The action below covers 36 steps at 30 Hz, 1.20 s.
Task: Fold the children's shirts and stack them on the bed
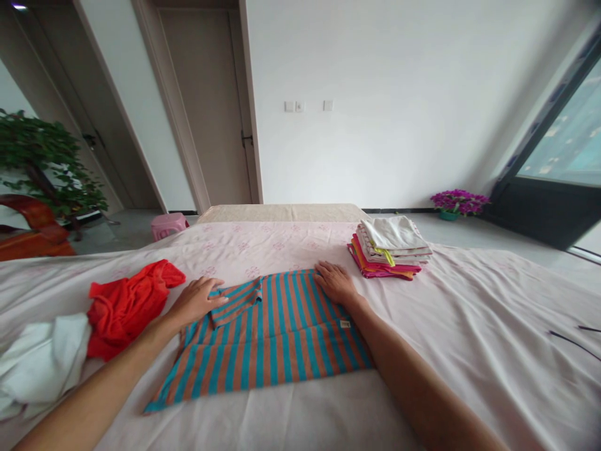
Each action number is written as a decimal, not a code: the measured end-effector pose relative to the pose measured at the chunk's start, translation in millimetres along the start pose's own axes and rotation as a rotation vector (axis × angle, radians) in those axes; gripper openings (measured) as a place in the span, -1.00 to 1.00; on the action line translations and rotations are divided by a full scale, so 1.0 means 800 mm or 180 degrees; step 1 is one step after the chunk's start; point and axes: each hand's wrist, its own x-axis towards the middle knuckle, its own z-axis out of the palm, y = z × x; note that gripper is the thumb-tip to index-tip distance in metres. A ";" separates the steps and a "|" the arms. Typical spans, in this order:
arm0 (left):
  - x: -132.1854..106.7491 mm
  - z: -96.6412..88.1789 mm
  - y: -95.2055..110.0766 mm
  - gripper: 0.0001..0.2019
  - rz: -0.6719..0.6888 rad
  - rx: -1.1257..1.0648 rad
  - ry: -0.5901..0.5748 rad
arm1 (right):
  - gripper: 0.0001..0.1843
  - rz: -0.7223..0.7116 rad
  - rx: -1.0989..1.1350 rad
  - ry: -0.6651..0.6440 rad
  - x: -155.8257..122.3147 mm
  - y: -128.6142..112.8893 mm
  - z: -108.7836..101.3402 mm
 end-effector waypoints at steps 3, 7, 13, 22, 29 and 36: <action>-0.002 -0.009 -0.003 -0.56 -0.0294 -0.0226 -0.0240 | -0.52 0.0052 0.0013 0.0110 0.003 0.002 -0.003; 0.004 -0.012 -0.001 -0.69 -0.0395 -0.0392 -0.0309 | -0.60 0.0177 -0.0292 0.0237 0.010 0.004 -0.017; 0.000 -0.021 0.000 -0.75 -0.0236 -0.0610 -0.0052 | -0.82 -0.0200 -0.0431 -0.0029 0.020 0.013 -0.056; -0.060 -0.048 0.025 -0.85 0.0208 -0.1111 0.0231 | -0.75 -0.0692 0.0306 0.0156 -0.048 0.034 -0.085; -0.110 -0.047 0.028 -0.89 0.0401 -0.1145 -0.0152 | -0.69 -0.0887 0.0378 0.0148 -0.098 0.033 -0.090; -0.125 -0.054 0.027 -0.89 0.0288 -0.1101 -0.0276 | -0.75 -0.0734 0.0621 0.0221 -0.119 0.034 -0.100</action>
